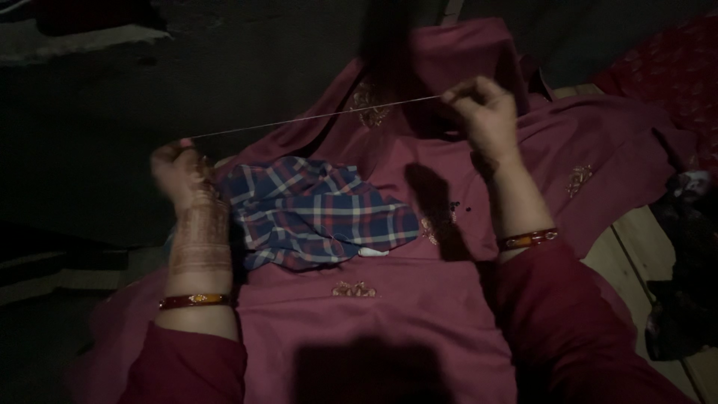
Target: The person sits with a plaid garment on their lap, threads a needle, pulls the thread through, and hand-stitches the garment, using scissors placed nearby. They continue stitching the fabric for the rest of the clip.
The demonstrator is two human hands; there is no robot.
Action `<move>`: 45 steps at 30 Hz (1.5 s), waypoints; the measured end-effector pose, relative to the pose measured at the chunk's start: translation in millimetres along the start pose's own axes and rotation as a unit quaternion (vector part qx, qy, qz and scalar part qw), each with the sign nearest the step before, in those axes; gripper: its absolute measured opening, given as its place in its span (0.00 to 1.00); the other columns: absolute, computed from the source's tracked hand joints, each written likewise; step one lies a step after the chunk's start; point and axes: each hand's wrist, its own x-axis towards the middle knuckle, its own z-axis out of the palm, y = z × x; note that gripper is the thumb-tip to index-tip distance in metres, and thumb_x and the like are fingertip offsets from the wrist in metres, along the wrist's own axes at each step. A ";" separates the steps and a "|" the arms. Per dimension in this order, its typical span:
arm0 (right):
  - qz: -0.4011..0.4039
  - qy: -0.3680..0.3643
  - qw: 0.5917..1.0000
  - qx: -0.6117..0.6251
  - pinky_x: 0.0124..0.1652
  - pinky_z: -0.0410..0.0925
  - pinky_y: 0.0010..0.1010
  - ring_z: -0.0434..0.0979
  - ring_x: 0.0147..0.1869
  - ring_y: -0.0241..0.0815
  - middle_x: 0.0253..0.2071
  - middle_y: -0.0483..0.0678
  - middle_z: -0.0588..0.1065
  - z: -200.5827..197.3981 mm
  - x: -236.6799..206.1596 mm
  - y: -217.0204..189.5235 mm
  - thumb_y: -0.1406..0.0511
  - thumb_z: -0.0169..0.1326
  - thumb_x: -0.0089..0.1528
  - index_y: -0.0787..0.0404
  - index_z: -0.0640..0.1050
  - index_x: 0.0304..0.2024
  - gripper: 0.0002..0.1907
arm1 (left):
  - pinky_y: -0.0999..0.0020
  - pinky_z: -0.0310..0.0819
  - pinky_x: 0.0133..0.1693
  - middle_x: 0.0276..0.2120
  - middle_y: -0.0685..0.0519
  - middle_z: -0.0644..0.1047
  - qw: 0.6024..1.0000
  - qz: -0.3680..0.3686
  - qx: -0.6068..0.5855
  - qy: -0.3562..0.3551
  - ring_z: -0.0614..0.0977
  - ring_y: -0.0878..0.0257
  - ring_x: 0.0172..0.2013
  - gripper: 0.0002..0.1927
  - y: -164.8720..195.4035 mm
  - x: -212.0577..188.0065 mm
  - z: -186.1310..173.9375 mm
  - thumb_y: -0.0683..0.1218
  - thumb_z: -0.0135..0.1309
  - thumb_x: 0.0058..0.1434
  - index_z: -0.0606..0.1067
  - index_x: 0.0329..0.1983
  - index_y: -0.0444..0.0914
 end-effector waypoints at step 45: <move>0.113 -0.183 0.885 -0.412 0.50 0.74 0.41 0.82 0.50 0.51 0.46 0.56 0.81 100.6 -34.4 93.5 0.56 0.59 0.59 0.51 0.77 0.59 0.26 | 0.55 0.67 0.62 0.57 0.46 0.75 0.760 0.362 0.464 -0.275 0.75 0.47 0.59 0.22 -65.1 -40.4 32.9 0.47 0.63 0.56 0.78 0.55 0.42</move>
